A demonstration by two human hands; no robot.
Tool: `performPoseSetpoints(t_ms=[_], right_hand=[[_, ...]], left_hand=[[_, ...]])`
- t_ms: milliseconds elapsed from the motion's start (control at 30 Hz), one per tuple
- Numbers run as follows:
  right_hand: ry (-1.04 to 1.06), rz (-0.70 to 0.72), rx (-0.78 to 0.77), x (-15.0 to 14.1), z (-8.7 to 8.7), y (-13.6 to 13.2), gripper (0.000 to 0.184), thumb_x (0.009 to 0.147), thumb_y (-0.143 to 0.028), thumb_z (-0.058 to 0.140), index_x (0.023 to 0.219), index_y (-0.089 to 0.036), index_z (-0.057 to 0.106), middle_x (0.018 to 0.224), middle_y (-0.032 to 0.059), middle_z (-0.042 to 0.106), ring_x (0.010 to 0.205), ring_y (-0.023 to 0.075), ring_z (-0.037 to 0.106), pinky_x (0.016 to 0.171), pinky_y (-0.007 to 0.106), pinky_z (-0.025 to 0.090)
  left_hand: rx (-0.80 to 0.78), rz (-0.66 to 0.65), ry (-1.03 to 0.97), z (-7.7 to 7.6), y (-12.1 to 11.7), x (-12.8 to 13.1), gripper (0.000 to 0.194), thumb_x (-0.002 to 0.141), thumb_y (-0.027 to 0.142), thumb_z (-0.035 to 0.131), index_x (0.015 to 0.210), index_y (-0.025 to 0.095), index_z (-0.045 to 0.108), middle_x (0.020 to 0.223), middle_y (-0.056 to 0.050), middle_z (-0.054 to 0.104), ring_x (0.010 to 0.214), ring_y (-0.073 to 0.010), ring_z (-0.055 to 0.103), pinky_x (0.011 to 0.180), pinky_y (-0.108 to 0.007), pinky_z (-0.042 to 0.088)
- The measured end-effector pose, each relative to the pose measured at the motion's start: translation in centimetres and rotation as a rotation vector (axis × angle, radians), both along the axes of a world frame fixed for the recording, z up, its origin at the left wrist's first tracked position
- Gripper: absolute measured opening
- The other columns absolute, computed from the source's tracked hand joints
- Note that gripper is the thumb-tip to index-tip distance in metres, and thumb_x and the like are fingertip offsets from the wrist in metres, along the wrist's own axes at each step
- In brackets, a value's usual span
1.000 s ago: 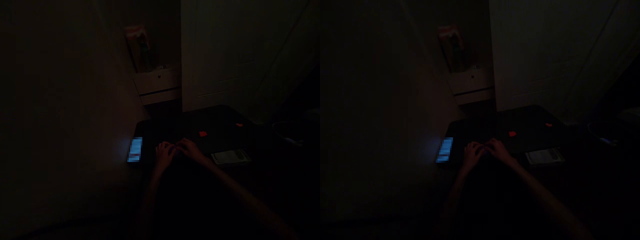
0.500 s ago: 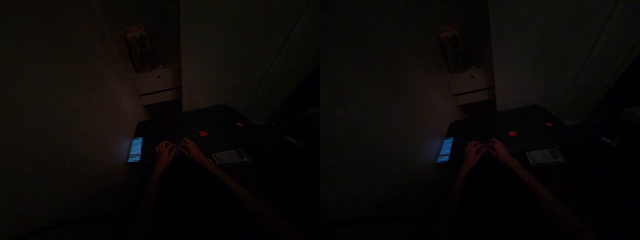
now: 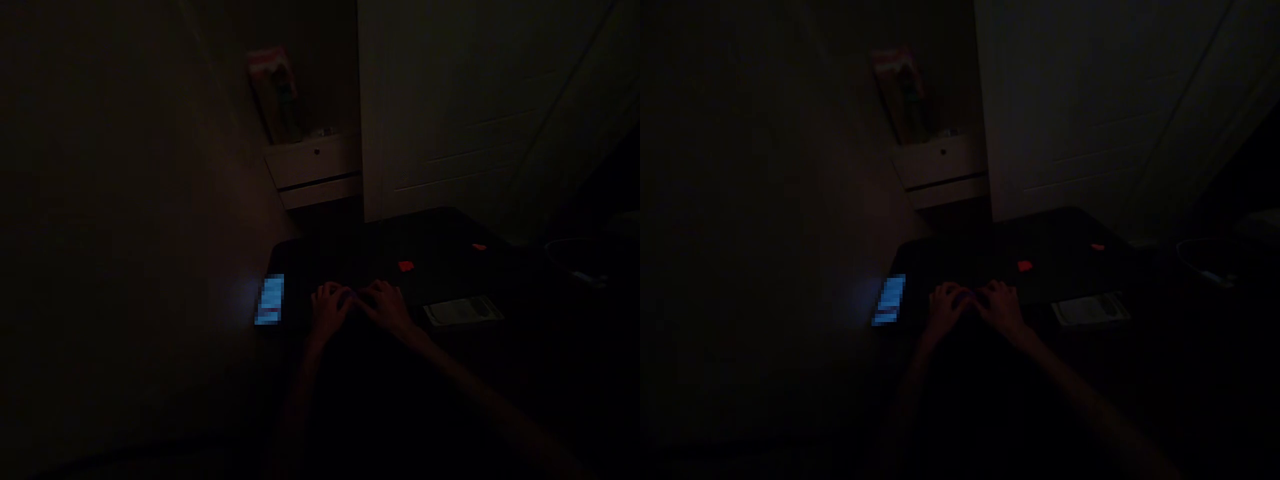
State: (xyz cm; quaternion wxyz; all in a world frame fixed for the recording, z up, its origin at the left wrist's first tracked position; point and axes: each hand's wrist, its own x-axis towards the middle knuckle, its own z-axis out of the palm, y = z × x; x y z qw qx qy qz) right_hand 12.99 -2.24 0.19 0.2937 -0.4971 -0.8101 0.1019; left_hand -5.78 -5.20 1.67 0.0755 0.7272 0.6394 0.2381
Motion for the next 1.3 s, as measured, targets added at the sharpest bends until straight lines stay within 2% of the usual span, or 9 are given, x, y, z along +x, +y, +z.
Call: performPoseSetpoints(t_ms=[100, 233, 400, 567, 767, 1133, 1300], right_hand=[[-0.010, -0.014, -0.023, -0.1, 0.2, -0.1, 0.028, 0.098, -0.047, 0.063, 0.115, -0.027, 0.075, 0.110, 0.0101, 0.070, 0.108, 0.0293, 0.061, 0.091, 0.042, 0.040], [-0.016, 0.023, -0.079, -0.2, 0.3, 1.1, 0.025, 0.100, -0.040, 0.061, 0.117, -0.027, 0.074, 0.115, 0.0085, 0.071, 0.111, 0.0282, 0.062, 0.092, 0.042, 0.040], [0.038, 0.094, -0.102, -0.2, 0.1, 2.1, 0.022, 0.100, -0.030, 0.060, 0.116, -0.028, 0.074, 0.116, 0.0071, 0.074, 0.111, 0.0273, 0.065, 0.093, 0.042, 0.041], [0.107, 0.124, -0.078, 0.1, -0.2, 1.8, 0.021, 0.099, -0.032, 0.062, 0.115, -0.026, 0.074, 0.114, 0.0074, 0.073, 0.110, 0.0261, 0.065, 0.095, 0.042, 0.041], [0.046, 0.115, -0.050, 0.3, -0.3, 1.7, 0.019, 0.098, -0.032, 0.064, 0.114, -0.026, 0.075, 0.111, 0.0069, 0.070, 0.108, 0.0256, 0.065, 0.093, 0.042, 0.040], [-0.014, 0.182, -0.007, 0.2, -0.5, 1.9, 0.022, 0.101, -0.029, 0.058, 0.118, -0.028, 0.073, 0.112, 0.0074, 0.069, 0.108, 0.0250, 0.062, 0.091, 0.040, 0.041], [0.112, 0.170, -0.049, 0.1, -0.5, 1.9, 0.021, 0.099, -0.030, 0.061, 0.117, -0.027, 0.073, 0.112, 0.0067, 0.071, 0.107, 0.0246, 0.065, 0.094, 0.041, 0.045]], left_hand=[[0.016, 0.022, -0.009, 0.0, 0.0, 0.2, 0.024, 0.096, 0.041, 0.061, 0.117, 0.032, 0.069, 0.127, -0.004, 0.060, 0.118, -0.0259, 0.052, 0.102, -0.044, 0.038], [0.037, 0.050, -0.043, -0.2, -0.1, 0.2, 0.023, 0.092, 0.040, 0.067, 0.113, 0.029, 0.068, 0.124, -0.004, 0.062, 0.117, -0.0261, 0.053, 0.100, -0.043, 0.039], [0.066, 0.000, -0.071, -0.6, -0.2, -0.1, 0.031, 0.088, 0.044, 0.073, 0.116, 0.030, 0.068, 0.124, -0.004, 0.063, 0.117, -0.0265, 0.053, 0.101, -0.043, 0.039], [0.077, -0.024, -0.091, -0.9, 0.0, -0.4, 0.032, 0.086, 0.046, 0.074, 0.114, 0.032, 0.071, 0.124, -0.004, 0.063, 0.116, -0.0269, 0.053, 0.100, -0.044, 0.039], [0.065, -0.030, -0.088, -0.8, 0.1, -0.4, 0.032, 0.086, 0.048, 0.074, 0.114, 0.033, 0.072, 0.124, -0.004, 0.063, 0.116, -0.0280, 0.053, 0.099, -0.045, 0.039], [0.042, -0.038, -0.065, -0.7, 0.0, -0.5, 0.031, 0.088, 0.049, 0.072, 0.115, 0.033, 0.072, 0.127, -0.003, 0.062, 0.119, -0.0269, 0.052, 0.101, -0.045, 0.038], [0.041, -0.019, -0.056, -0.6, 0.0, -0.4, 0.037, 0.088, 0.051, 0.071, 0.120, 0.033, 0.069, 0.127, -0.004, 0.062, 0.118, -0.0267, 0.053, 0.101, -0.044, 0.039]])
